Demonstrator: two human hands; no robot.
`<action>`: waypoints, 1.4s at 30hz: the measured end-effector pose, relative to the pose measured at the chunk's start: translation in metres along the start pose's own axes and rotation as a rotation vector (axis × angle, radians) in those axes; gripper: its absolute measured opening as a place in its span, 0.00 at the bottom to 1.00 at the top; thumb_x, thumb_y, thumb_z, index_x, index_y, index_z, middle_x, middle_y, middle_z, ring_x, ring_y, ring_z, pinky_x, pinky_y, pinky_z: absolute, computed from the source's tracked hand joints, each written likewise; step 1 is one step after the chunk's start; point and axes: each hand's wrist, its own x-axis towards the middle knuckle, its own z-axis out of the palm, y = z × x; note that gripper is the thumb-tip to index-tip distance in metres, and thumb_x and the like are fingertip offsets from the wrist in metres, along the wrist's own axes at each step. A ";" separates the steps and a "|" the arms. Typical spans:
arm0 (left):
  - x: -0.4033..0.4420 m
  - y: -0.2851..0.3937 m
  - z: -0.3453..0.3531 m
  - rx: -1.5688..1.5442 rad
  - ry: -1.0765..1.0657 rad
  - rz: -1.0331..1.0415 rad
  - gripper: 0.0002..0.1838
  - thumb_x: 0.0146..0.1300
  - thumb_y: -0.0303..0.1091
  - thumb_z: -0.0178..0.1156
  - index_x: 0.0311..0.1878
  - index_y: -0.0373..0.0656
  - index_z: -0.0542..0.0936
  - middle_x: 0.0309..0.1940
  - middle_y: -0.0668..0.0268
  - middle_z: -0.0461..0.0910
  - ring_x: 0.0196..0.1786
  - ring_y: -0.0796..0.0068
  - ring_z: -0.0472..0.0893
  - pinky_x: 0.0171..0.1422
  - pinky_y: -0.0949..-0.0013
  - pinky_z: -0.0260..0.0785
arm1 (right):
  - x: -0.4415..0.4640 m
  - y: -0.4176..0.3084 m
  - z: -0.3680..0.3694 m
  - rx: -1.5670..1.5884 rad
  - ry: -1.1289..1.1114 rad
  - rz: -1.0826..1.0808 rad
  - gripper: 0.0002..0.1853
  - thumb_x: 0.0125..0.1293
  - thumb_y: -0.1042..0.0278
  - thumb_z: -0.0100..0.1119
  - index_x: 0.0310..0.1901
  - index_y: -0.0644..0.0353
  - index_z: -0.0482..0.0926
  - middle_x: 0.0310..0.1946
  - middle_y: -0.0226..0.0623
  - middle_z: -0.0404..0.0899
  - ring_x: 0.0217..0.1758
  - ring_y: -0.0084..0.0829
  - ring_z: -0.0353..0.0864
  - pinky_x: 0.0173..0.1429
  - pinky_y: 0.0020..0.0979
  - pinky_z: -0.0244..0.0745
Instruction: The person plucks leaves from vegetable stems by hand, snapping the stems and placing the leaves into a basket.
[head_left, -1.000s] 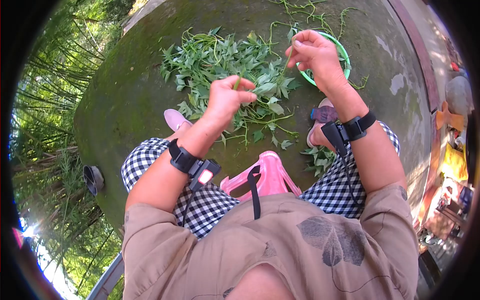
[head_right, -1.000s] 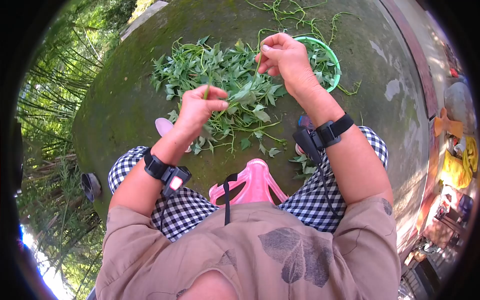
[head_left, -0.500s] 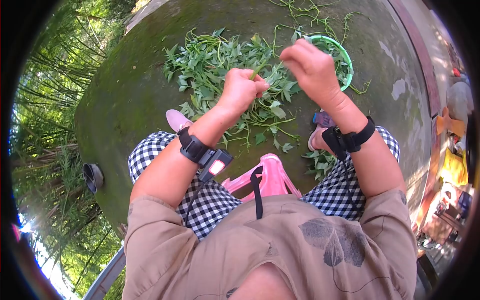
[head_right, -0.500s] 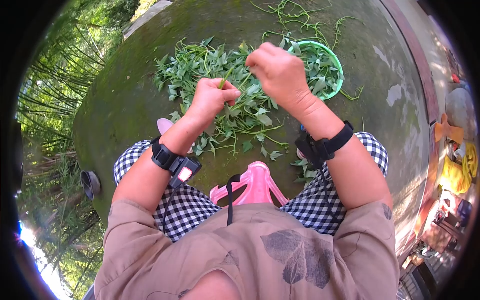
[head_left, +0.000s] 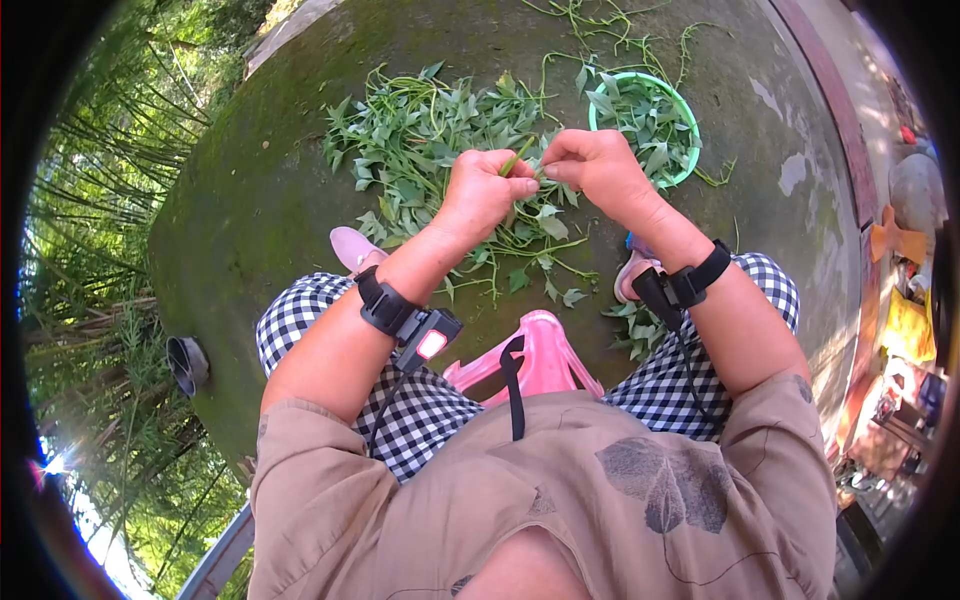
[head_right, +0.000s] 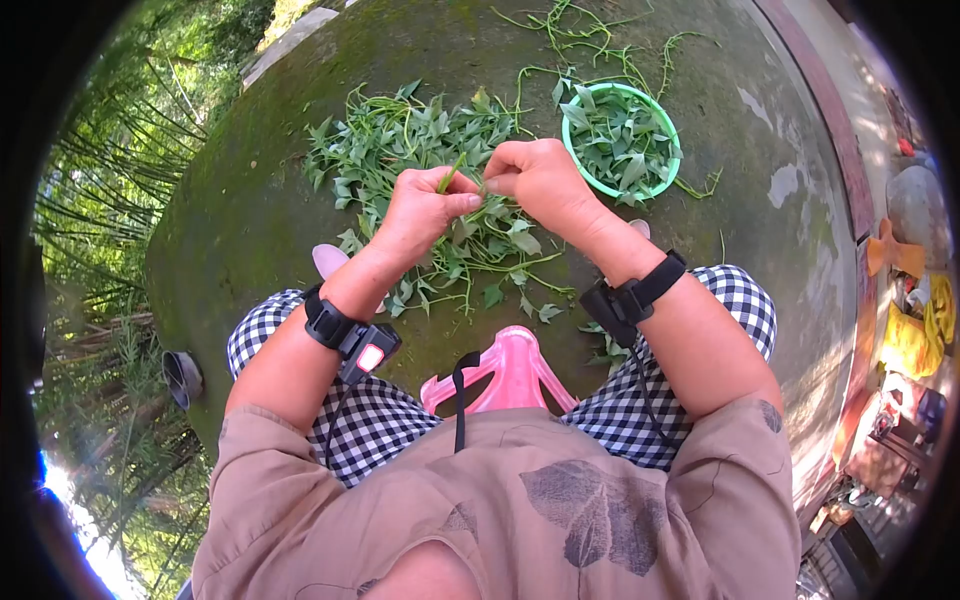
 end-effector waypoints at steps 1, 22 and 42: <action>-0.001 0.001 0.001 -0.078 -0.014 -0.067 0.03 0.57 0.26 0.67 0.33 0.37 0.83 0.21 0.76 0.76 0.23 0.86 0.69 0.27 0.77 0.62 | 0.000 -0.003 0.001 0.143 -0.032 0.129 0.05 0.56 0.73 0.64 0.33 0.63 0.83 0.25 0.34 0.83 0.28 0.28 0.82 0.33 0.28 0.75; -0.012 -0.008 -0.002 -0.175 0.006 -0.299 0.03 0.58 0.25 0.67 0.34 0.38 0.83 0.20 0.73 0.76 0.16 0.87 0.66 0.18 0.78 0.54 | 0.005 0.068 -0.091 -0.289 0.569 0.439 0.11 0.58 0.70 0.63 0.43 0.56 0.83 0.32 0.32 0.83 0.31 0.30 0.83 0.37 0.32 0.76; -0.009 0.009 -0.003 -0.533 0.037 -0.468 0.06 0.61 0.29 0.66 0.38 0.39 0.81 0.24 0.67 0.80 0.15 0.84 0.69 0.16 0.79 0.53 | 0.003 0.011 0.012 -0.334 -0.032 -0.273 0.08 0.61 0.62 0.60 0.33 0.58 0.79 0.29 0.42 0.81 0.36 0.47 0.81 0.39 0.45 0.75</action>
